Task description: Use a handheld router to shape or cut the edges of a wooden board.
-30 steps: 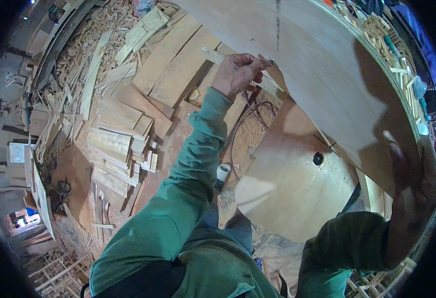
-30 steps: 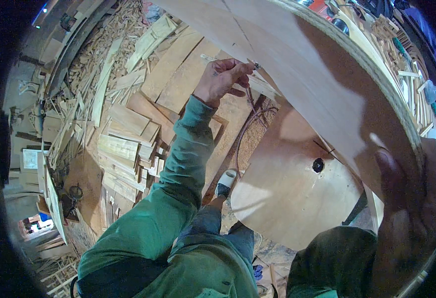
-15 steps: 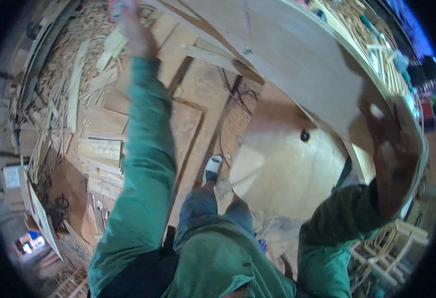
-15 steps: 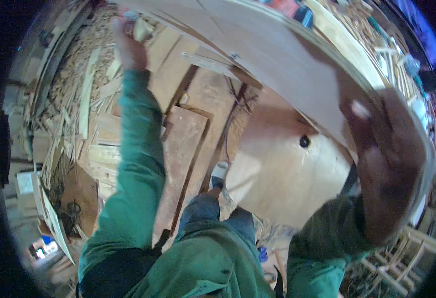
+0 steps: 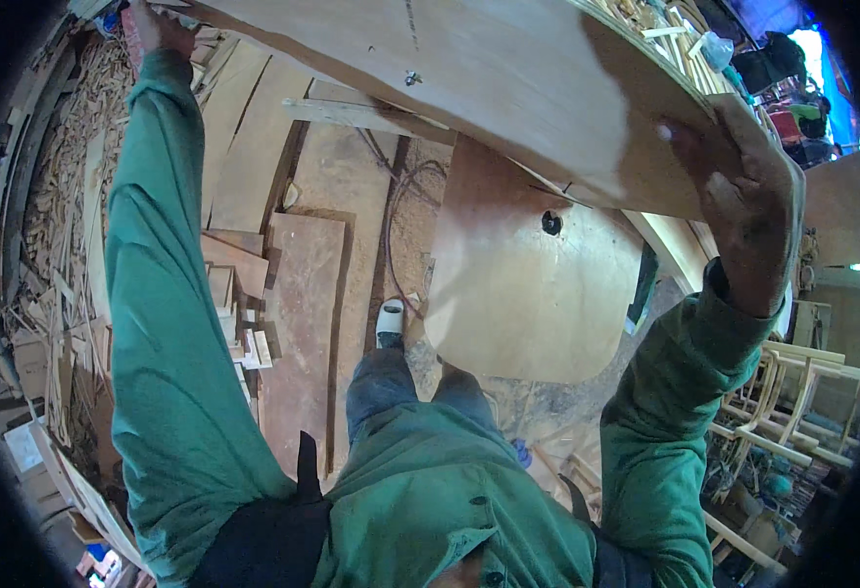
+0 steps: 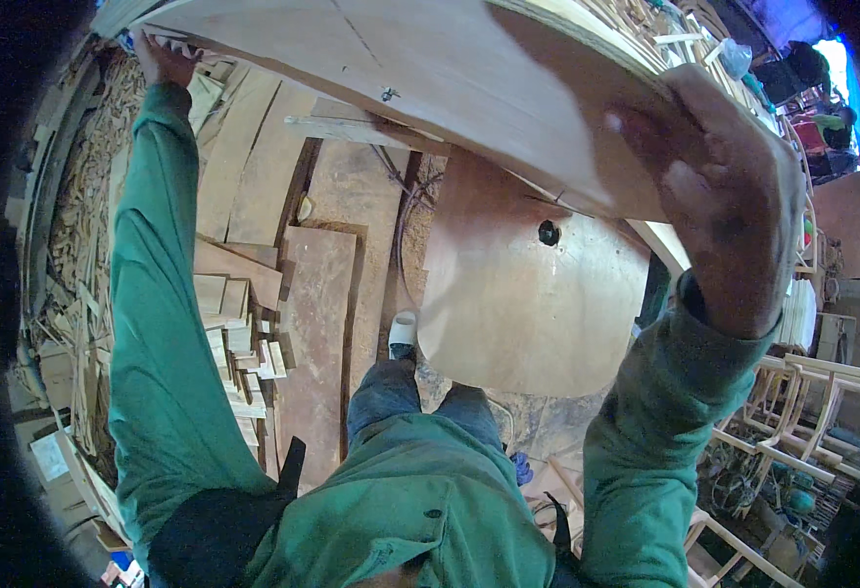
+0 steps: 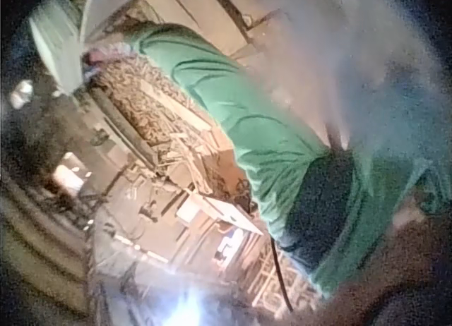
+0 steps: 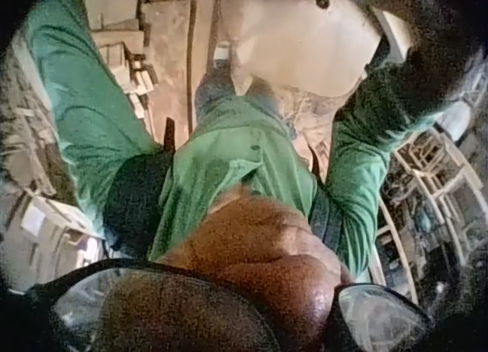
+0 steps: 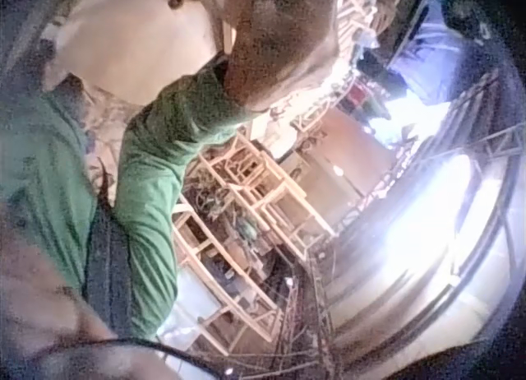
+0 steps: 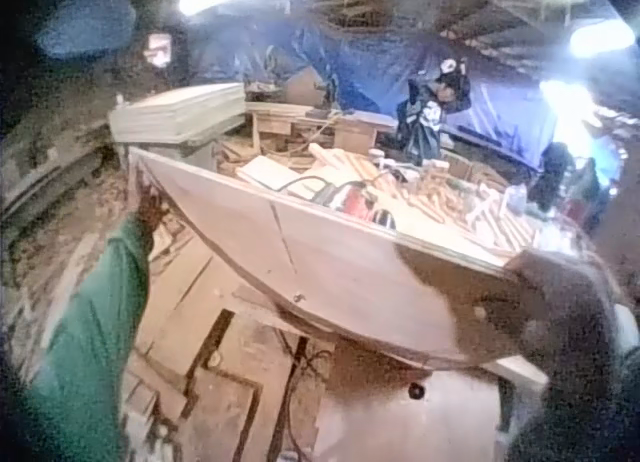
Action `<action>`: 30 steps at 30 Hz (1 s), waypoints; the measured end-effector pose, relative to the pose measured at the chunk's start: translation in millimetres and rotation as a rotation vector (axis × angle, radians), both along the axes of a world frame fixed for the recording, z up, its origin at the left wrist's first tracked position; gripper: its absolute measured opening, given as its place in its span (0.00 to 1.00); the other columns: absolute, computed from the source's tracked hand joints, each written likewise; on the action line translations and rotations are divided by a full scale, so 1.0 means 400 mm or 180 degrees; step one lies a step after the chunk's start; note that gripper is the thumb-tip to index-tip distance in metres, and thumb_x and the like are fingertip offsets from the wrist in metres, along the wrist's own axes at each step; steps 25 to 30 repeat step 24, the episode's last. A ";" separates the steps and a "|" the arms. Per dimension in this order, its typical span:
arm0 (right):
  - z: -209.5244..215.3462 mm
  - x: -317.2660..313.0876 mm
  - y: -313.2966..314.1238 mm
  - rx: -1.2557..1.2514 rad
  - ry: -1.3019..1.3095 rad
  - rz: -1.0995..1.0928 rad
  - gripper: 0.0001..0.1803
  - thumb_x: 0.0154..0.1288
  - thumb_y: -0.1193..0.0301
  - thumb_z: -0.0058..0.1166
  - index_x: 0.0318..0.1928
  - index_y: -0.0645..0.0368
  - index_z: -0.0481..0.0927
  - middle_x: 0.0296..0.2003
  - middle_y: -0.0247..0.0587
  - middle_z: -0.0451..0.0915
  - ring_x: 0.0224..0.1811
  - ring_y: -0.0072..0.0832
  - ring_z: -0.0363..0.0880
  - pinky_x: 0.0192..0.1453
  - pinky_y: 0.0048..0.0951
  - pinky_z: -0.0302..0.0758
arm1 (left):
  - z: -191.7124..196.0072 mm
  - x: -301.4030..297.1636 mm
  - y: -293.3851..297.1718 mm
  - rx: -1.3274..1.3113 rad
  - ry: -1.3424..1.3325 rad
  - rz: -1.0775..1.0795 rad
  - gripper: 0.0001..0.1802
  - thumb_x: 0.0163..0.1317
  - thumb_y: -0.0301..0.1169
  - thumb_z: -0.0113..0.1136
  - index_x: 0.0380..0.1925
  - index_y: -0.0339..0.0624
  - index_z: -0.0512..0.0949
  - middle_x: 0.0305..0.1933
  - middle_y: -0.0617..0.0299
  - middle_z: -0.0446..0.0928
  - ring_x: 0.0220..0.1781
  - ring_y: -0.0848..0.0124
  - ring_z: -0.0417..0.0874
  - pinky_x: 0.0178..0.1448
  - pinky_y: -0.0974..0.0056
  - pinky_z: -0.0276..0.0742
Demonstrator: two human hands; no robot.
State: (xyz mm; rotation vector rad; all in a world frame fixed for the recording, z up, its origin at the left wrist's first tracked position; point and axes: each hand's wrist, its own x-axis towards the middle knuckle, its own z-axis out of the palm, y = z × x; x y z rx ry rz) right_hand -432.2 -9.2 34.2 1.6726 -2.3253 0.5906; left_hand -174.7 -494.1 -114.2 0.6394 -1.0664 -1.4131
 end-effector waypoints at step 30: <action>-0.457 -0.343 0.013 -0.2595 -0.3527 -0.0710 0.40 0.69 0.40 0.45 0.69 0.55 0.58 0.63 0.36 0.67 0.67 0.35 0.64 0.74 0.45 0.57 | 0.070 0.034 0.061 -0.0974 -0.0086 0.0907 0.53 0.59 0.62 0.60 0.76 0.60 0.41 0.79 0.57 0.41 0.79 0.53 0.45 0.59 0.29 0.71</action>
